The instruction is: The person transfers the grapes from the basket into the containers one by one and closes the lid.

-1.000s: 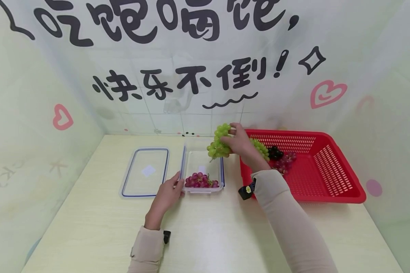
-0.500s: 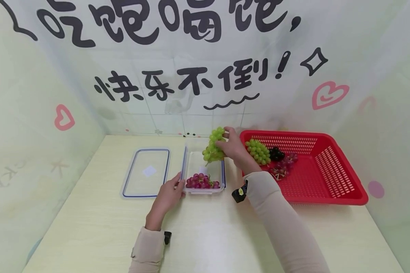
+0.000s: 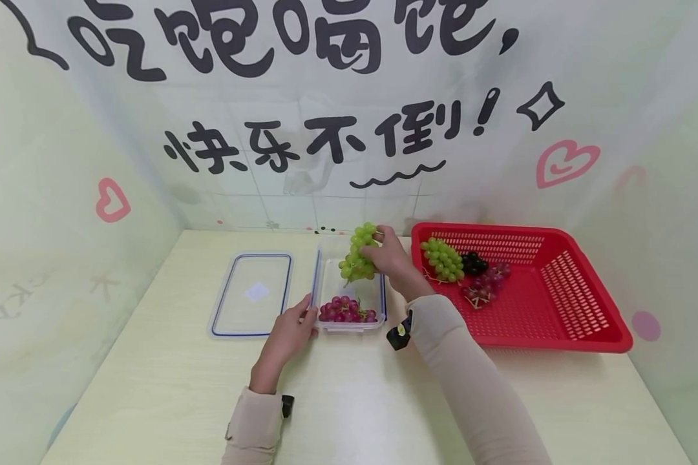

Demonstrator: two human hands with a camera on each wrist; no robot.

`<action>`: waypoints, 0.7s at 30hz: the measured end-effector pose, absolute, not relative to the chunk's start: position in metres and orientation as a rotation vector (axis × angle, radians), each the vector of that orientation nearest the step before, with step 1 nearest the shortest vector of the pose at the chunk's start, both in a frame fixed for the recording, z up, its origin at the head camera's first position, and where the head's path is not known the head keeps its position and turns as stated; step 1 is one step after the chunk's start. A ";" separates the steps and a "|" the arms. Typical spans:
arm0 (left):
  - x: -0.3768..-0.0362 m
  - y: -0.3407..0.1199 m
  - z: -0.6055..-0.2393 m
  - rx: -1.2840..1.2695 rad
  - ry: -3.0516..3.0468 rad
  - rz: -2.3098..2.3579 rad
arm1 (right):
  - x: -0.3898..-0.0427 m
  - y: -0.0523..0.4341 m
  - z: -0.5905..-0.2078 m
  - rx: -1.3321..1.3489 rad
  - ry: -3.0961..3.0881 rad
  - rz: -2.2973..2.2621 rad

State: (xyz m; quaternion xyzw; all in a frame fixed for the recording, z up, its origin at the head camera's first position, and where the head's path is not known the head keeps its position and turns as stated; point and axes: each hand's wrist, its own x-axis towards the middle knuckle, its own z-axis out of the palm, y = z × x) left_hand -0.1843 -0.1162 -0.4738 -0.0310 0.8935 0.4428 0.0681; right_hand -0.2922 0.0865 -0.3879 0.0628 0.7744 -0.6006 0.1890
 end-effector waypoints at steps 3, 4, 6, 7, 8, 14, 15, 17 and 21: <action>-0.184 -0.116 -0.474 -0.089 2.691 1.333 | -0.292 0.084 -0.392 0.174 2.156 -1.714; -0.184 -0.116 -0.474 -0.091 2.692 1.329 | -0.292 0.083 -0.393 0.170 2.151 -1.718; -0.184 -0.115 -0.474 -0.098 2.687 1.325 | -0.293 0.082 -0.396 0.169 2.147 -1.718; -0.184 -0.115 -0.474 -0.103 2.686 1.323 | -0.293 0.081 -0.397 0.169 2.145 -1.719; -0.184 -0.115 -0.474 -0.106 2.684 1.320 | -0.293 0.081 -0.397 0.172 2.146 -1.713; -0.185 -0.114 -0.474 -0.110 2.687 1.315 | -0.292 0.078 -0.403 0.161 2.137 -1.694; -0.185 -0.114 -0.474 -0.108 2.688 1.312 | -0.292 0.078 -0.405 0.155 2.137 -1.692; -0.185 -0.114 -0.474 -0.116 2.683 1.313 | -0.292 0.076 -0.407 0.142 2.142 -1.680; -0.185 -0.115 -0.474 -0.132 2.672 1.316 | -0.292 0.072 -0.413 0.119 2.156 -1.663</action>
